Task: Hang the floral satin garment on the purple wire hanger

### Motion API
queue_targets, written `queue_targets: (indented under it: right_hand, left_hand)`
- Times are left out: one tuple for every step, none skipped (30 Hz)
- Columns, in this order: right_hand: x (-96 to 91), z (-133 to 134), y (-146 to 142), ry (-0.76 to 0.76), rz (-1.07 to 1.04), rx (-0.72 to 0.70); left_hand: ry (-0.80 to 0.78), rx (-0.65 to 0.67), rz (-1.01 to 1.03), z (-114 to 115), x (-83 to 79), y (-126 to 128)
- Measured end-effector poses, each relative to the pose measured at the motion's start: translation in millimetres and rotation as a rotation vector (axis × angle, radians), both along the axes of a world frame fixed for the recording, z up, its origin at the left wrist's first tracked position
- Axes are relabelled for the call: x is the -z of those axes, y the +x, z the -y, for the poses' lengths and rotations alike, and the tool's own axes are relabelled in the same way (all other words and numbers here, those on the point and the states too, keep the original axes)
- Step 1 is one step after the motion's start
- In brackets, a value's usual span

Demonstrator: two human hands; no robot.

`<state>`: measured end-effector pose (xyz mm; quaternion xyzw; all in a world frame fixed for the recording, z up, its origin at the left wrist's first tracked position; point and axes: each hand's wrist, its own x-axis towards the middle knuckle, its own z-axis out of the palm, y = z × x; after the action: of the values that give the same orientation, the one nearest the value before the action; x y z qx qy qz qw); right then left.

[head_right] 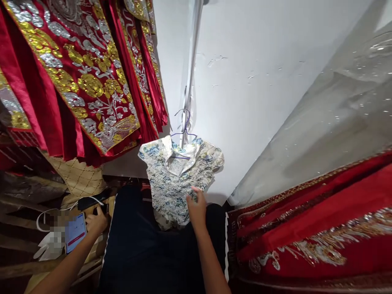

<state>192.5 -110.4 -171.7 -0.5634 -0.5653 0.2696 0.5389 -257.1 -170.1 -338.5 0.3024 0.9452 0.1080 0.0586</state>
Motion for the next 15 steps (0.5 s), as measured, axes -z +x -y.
queue_targets:
  right_hand:
    - [-3.5, -10, -8, -0.038, -0.011, -0.066]
    - [-7.5, -21, -15, -0.086, -0.017, -0.117]
    - [-11.5, -35, -21, -0.137, -0.010, -0.152]
    - [-15.2, -49, -26, -0.189, 0.014, -0.157]
    - [-18.2, -62, -30, -0.227, 0.038, -0.148]
    - [-20.2, -75, -34, -0.261, 0.065, -0.139]
    - [-21.1, -86, -36, -0.291, 0.093, -0.128]
    - [-20.9, -94, -38, -0.319, 0.118, -0.126]
    - [-20.0, -100, -41, -0.345, 0.144, -0.126]
    - [-18.5, -103, -43, -0.366, 0.170, -0.125]
    - [-16.7, -104, -45, -0.377, 0.192, -0.120]
    - [-15.1, -104, -46, -0.376, 0.209, -0.112]
    - [-13.7, -104, -48, -0.366, 0.223, -0.101]
    - [-12.7, -103, -49, -0.349, 0.232, -0.090]
    - [-12.1, -102, -50, -0.330, 0.240, -0.082]
  left_hand:
    - [0.000, 0.009, -0.001, 1, -0.4, 0]
    - [0.001, 0.017, -0.003, 2, -0.7, 0]
    - [0.001, 0.023, -0.004, 2, -1.1, 0]
    - [0.002, 0.028, -0.004, 3, -1.6, 0]
    - [0.004, 0.032, -0.004, 4, -2.5, 0]
    - [0.007, 0.034, -0.002, 5, -3.6, 0]
    - [0.010, 0.033, 0.002, 6, -5.1, 1]
    - [0.014, 0.030, 0.008, 6, -6.9, 2]
    - [0.017, 0.025, 0.016, 6, -8.9, 4]
    - [0.021, 0.021, 0.024, 5, -11.4, 6]
    - [0.027, 0.025, 0.032, 4, -14.3, 8]
    - [0.035, 0.040, 0.039, 3, -17.8, 11]
    - [0.044, 0.069, 0.042, 1, -22.3, 14]
    - [0.066, 0.114, 0.040, -2, -27.9, 19]
    - [0.106, 0.169, 0.035, -5, -34.9, 24]
